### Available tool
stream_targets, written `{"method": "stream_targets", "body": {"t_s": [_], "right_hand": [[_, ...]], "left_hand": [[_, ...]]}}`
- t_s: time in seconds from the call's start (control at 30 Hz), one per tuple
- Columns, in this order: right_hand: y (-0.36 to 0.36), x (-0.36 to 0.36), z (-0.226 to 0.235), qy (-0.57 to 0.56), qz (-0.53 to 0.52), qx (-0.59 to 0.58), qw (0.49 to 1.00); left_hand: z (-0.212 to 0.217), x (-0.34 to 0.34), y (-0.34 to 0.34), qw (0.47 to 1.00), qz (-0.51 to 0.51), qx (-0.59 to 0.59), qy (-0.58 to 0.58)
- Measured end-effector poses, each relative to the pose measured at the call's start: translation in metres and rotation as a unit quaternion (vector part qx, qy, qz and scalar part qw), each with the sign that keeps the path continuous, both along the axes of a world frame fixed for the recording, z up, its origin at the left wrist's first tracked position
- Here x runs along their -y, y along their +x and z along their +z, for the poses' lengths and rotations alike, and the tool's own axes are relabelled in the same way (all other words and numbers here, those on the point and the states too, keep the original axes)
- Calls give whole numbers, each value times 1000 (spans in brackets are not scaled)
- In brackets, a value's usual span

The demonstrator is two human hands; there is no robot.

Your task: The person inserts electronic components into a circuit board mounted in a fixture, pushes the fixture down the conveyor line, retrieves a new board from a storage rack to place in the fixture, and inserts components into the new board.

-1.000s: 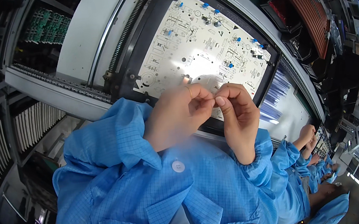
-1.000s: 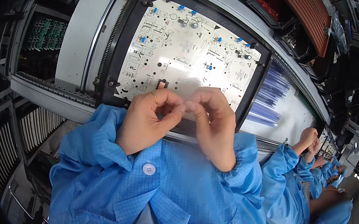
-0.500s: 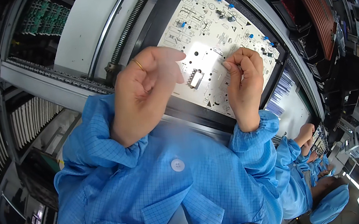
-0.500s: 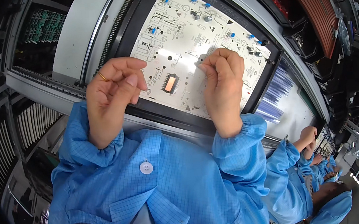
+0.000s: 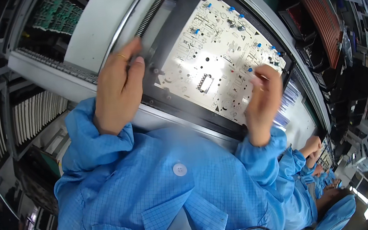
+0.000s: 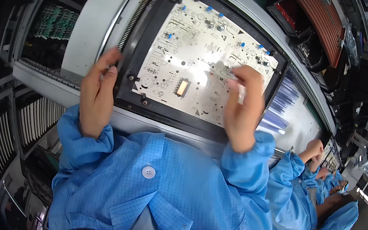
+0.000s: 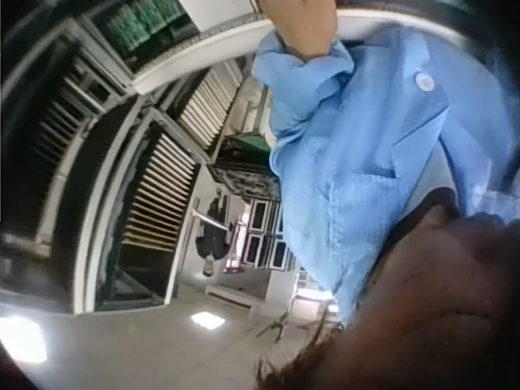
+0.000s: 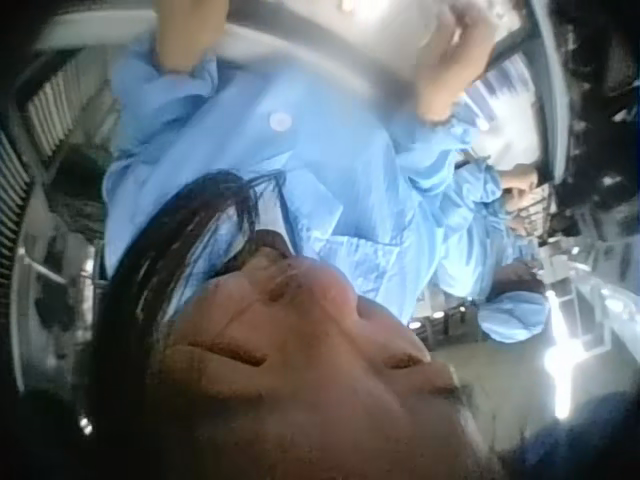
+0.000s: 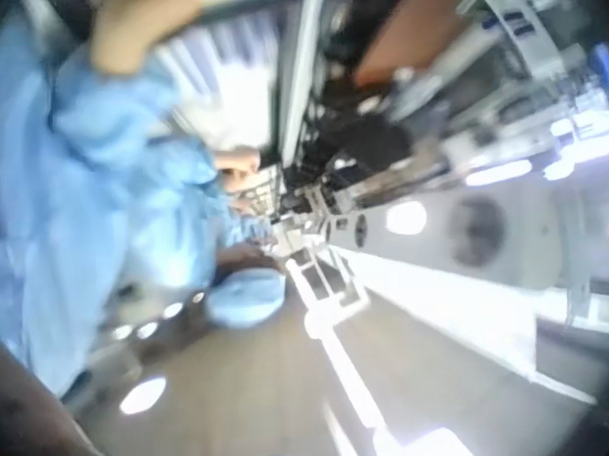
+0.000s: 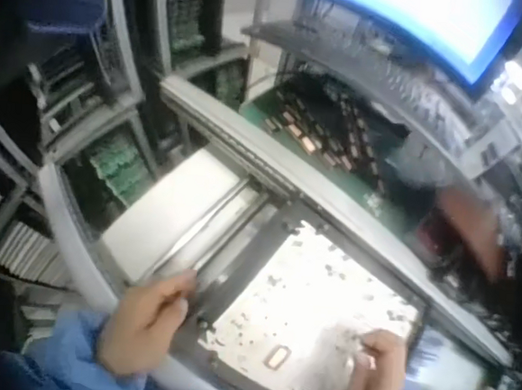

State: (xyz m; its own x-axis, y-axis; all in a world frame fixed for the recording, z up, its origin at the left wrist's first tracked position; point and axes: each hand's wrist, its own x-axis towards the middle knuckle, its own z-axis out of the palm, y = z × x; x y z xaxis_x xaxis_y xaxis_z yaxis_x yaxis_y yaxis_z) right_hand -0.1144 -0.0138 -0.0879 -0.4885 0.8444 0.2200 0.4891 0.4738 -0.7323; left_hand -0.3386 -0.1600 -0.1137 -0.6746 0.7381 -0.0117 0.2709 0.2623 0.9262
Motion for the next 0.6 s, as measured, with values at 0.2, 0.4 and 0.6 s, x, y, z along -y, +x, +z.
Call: {"method": "stream_targets", "body": {"t_s": [0.2,0.4,0.6], "right_hand": [[41,14,29,-19,-73,-74,994],[28,-4,-17,-61,260,4,964],[7,-35,-52,310,505,-127,796]], "left_hand": [[-32,2,28,956,-218,-196,-18],[-24,-56,106,963,-249,-89,-51],[-37,32,50,910,176,-236,293]]}}
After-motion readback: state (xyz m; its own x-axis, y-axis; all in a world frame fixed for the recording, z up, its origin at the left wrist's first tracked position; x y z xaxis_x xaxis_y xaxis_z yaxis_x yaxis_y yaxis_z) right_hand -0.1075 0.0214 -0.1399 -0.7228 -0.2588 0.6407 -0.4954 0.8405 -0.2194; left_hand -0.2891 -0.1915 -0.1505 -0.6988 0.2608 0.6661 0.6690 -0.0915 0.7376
